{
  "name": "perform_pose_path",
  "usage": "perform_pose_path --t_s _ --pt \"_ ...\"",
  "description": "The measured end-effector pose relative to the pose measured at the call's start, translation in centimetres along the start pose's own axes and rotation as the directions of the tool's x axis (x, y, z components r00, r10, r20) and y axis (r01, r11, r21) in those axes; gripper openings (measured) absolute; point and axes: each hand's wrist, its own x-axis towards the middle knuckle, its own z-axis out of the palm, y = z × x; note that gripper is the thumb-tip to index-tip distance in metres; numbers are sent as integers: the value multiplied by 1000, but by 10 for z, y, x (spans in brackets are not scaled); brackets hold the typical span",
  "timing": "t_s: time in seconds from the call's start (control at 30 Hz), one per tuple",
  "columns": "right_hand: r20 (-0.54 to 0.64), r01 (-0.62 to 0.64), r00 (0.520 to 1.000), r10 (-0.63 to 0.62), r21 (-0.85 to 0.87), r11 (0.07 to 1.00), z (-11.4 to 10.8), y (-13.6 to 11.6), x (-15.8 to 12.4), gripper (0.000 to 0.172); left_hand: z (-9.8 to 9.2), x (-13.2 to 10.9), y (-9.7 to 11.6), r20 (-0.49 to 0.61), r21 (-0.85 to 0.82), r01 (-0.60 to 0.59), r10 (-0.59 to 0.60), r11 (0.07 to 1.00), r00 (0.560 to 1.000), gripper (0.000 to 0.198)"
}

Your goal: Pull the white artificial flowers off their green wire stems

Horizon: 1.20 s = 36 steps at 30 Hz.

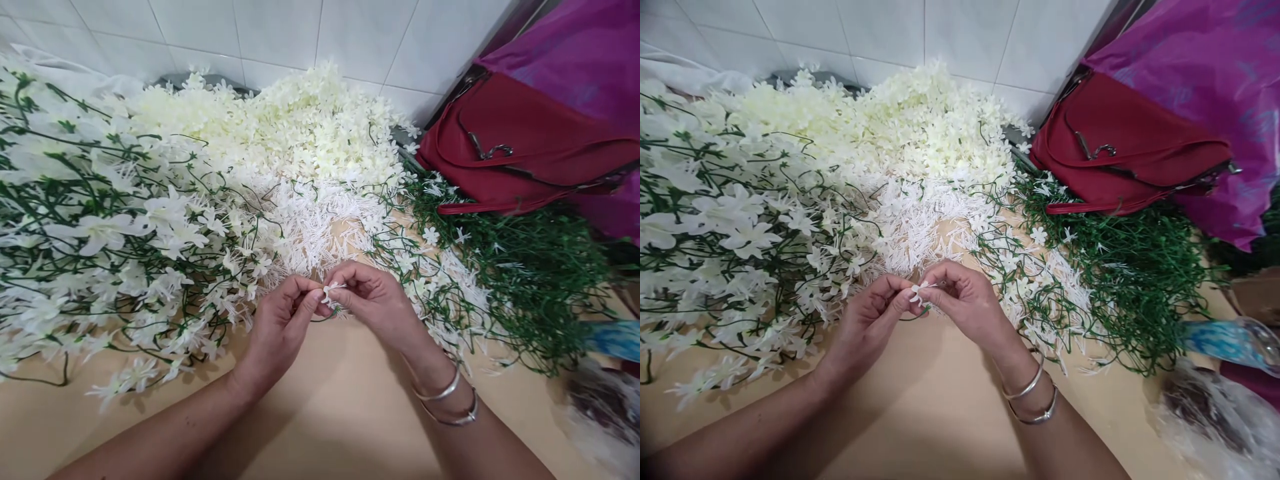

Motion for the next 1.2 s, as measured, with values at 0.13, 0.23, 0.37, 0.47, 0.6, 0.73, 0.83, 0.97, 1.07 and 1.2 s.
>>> perform_pose_path --t_s 0.13,0.23,0.37,0.47,0.6,0.73,0.83,0.97,1.07,1.2 --pt "-15 -13 1000 12 -26 1000 2 1 0 29 0 3 -1 9 -13 1 -1 1000 1000 18" --pt "-28 0 1000 -1 -35 999 -2 -2 0 29 0 2 1 24 -9 5 -5 1000 1000 16" --pt "-162 138 974 -161 -143 980 -10 -5 0 18 -1 -4 7 92 133 -64 52 989 994 13" --pt "-197 220 928 -317 -398 891 -16 -1 2 11 -2 -10 9 253 351 -277 195 895 948 7" --pt "-16 276 911 -413 -720 637 -20 9 6 17 2 -15 7 431 493 -462 254 738 866 9" --pt "2 240 906 -424 -826 509 -25 12 8 10 4 -14 4 471 533 -494 244 687 848 11" --pt "-70 179 892 -446 -852 492 -31 12 9 14 2 -12 1 445 511 -478 256 714 858 16" --pt "-128 154 851 -509 -866 475 -31 13 8 8 1 -10 -2 380 460 -449 287 766 879 10" --pt "-4 235 860 -510 -884 403 -22 11 6 13 1 -10 -2 314 454 -428 309 782 898 8" --pt "55 241 893 -446 -896 372 -18 9 5 11 0 -9 -2 270 470 -436 346 767 899 14"
